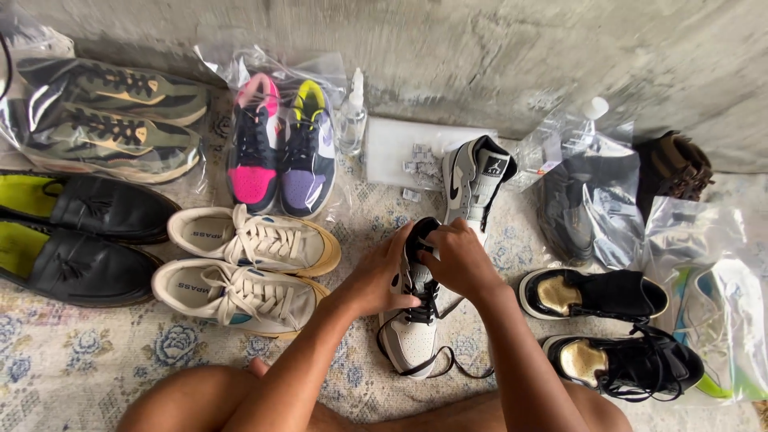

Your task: The person is lacing a pair of high-top sneakers while sitting on the floor.

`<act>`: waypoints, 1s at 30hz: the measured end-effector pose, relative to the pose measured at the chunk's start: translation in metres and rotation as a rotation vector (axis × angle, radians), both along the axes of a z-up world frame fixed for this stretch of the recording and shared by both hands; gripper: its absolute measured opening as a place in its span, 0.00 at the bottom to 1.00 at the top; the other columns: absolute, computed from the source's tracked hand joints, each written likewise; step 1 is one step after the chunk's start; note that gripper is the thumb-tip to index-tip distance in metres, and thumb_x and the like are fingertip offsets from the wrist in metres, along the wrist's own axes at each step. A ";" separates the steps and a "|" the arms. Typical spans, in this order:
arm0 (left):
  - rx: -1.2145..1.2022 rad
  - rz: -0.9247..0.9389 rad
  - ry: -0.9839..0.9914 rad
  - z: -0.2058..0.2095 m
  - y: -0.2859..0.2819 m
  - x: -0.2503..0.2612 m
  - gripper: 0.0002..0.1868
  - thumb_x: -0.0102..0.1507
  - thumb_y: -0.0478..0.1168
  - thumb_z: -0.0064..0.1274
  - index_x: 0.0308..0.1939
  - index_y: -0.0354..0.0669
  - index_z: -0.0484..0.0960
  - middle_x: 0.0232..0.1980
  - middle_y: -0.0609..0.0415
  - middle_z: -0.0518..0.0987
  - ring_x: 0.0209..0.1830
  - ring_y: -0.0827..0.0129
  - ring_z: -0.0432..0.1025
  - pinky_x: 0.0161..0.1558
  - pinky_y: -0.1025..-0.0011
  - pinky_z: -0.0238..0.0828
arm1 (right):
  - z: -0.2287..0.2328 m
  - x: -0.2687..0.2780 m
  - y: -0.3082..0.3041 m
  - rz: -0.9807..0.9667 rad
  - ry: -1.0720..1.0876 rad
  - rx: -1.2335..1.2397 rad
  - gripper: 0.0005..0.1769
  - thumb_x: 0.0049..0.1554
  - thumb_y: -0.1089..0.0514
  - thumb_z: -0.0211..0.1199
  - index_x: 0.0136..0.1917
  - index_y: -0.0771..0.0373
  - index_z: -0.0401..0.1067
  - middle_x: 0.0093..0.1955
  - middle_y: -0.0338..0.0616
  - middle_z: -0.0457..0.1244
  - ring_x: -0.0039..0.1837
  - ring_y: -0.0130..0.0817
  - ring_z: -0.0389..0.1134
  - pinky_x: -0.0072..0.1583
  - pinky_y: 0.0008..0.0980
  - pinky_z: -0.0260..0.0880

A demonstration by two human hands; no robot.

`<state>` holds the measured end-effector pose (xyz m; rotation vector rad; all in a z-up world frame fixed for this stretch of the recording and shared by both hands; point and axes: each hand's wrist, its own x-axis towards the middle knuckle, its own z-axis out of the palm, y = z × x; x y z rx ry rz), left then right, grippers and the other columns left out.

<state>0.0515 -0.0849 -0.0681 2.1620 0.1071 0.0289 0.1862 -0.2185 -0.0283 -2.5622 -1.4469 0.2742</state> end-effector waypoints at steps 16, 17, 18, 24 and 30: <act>-0.180 -0.059 0.044 -0.015 0.005 0.001 0.66 0.55 0.38 0.67 0.82 0.51 0.31 0.80 0.30 0.46 0.77 0.25 0.45 0.69 0.24 0.50 | -0.011 0.028 -0.032 -0.081 0.915 0.366 0.06 0.56 0.64 0.68 0.47 0.68 0.80 0.36 0.45 0.69 0.42 0.31 0.63 0.48 0.33 0.64; -0.112 0.023 0.081 -0.041 0.004 0.005 0.64 0.50 0.44 0.73 0.77 0.43 0.40 0.73 0.29 0.52 0.70 0.27 0.56 0.62 0.33 0.65 | -0.023 0.028 -0.033 -0.090 0.903 0.436 0.06 0.54 0.63 0.70 0.44 0.68 0.81 0.38 0.48 0.69 0.44 0.34 0.64 0.50 0.35 0.65; -0.043 0.107 0.115 -0.065 0.003 0.010 0.63 0.46 0.50 0.78 0.72 0.36 0.50 0.66 0.29 0.59 0.63 0.28 0.68 0.55 0.42 0.79 | -0.035 0.028 -0.032 -0.096 0.888 0.505 0.06 0.52 0.62 0.73 0.41 0.68 0.81 0.40 0.50 0.68 0.47 0.37 0.65 0.53 0.38 0.65; 0.206 0.056 0.171 -0.074 -0.012 -0.012 0.19 0.58 0.57 0.65 0.34 0.46 0.80 0.38 0.49 0.79 0.42 0.49 0.80 0.41 0.49 0.75 | -0.070 0.029 -0.031 -0.138 0.888 0.663 0.07 0.49 0.62 0.75 0.39 0.68 0.81 0.42 0.52 0.68 0.49 0.38 0.66 0.54 0.37 0.64; 0.433 0.024 0.067 -0.078 -0.020 -0.012 0.14 0.67 0.52 0.52 0.44 0.48 0.82 0.39 0.56 0.80 0.44 0.58 0.79 0.50 0.51 0.71 | -0.067 0.022 -0.028 -0.209 0.950 0.696 0.05 0.45 0.65 0.74 0.36 0.68 0.80 0.38 0.49 0.66 0.45 0.37 0.65 0.50 0.34 0.64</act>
